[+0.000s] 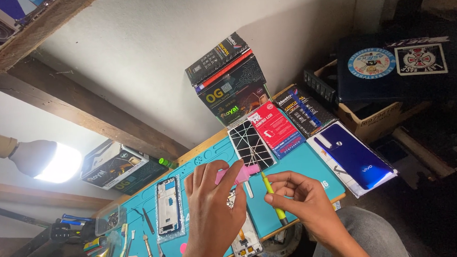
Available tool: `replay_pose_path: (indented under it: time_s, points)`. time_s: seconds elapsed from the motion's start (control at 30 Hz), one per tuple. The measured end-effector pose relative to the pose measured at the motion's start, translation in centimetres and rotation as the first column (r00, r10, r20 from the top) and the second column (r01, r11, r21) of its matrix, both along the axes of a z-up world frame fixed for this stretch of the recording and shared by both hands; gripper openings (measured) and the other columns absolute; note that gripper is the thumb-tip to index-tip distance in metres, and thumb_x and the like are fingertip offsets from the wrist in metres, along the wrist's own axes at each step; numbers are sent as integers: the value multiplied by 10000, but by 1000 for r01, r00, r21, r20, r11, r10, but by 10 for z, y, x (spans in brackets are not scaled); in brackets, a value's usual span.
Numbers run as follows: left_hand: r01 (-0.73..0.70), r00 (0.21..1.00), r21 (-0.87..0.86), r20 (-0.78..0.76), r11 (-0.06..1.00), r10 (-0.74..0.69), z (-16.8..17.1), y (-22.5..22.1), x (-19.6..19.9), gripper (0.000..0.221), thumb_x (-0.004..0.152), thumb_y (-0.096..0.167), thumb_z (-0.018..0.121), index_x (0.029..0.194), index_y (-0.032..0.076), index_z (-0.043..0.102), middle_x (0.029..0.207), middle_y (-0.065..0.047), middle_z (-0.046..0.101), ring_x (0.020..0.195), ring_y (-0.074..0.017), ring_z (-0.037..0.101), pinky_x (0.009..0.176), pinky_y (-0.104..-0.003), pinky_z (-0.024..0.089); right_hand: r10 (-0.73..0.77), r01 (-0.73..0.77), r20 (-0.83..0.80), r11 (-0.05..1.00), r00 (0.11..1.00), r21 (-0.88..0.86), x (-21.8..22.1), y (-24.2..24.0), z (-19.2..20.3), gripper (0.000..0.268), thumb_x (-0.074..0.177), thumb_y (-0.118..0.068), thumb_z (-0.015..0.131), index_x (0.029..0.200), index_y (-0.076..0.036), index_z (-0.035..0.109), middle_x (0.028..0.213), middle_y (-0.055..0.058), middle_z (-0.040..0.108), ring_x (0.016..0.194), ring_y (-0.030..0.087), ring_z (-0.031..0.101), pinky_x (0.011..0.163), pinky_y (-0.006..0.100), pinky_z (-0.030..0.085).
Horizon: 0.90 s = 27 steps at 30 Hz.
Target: Connecting internal ribbon cables and securing components inside a mobile phone using a small prying tool.
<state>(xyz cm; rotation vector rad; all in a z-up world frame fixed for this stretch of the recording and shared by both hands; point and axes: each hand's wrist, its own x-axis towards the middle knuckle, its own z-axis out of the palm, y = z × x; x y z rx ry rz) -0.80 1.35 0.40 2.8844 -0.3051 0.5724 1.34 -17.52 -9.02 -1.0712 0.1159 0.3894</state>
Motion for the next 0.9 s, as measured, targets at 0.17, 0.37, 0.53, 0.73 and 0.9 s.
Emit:
replay_pose_path:
  time_s: [0.17, 0.37, 0.53, 0.73, 0.9]
  points:
    - [8, 1000, 10, 2, 1000, -8, 1, -1, 0, 418, 891, 170, 792, 1307, 205, 777, 1212, -53, 664, 1140, -310, 597, 948, -591, 433, 3, -3, 11, 1000, 1000, 11, 1, 0, -4, 388, 808, 27, 903, 1191, 58, 852, 874, 153, 779, 809, 214, 730, 701, 339, 580]
    - [1, 1000, 21, 7, 1000, -2, 1, -1, 0, 404, 888, 176, 793, 1291, 204, 783, 1207, -58, 668, 1138, -310, 599, 940, -585, 436, 8, -8, -7, 1000, 1000, 15, 0, -1, 2, 378, 814, 27, 896, 1189, 61, 856, 879, 160, 788, 802, 215, 729, 703, 339, 587]
    - [6, 1000, 7, 6, 1000, -6, 1, 0, 0, 418, 882, 169, 794, 1298, 205, 778, 1209, -55, 662, 1133, -314, 598, 939, -594, 431, 12, -12, -6, 1000, 1000, 17, 1, -1, -1, 383, 815, 24, 894, 1194, 62, 852, 894, 160, 793, 817, 214, 736, 721, 334, 595]
    - [-79, 995, -238, -82, 968, 61, 3, 0, 1, 405, 895, 203, 790, 1299, 227, 789, 1189, -17, 727, 1105, -268, 631, 925, -535, 446, 10, -9, -18, 999, 1000, 47, 1, -2, 2, 388, 821, 34, 884, 1205, 80, 851, 887, 164, 802, 780, 199, 717, 718, 321, 589]
    - [-295, 949, -535, -259, 791, 179, 6, 12, 8, 466, 814, 208, 865, 1274, 215, 792, 1203, 10, 844, 1030, -194, 756, 853, -415, 571, 11, -9, -26, 999, 1000, 45, 1, -1, -3, 389, 831, 46, 869, 1218, 74, 847, 936, 168, 802, 849, 221, 741, 780, 337, 614]
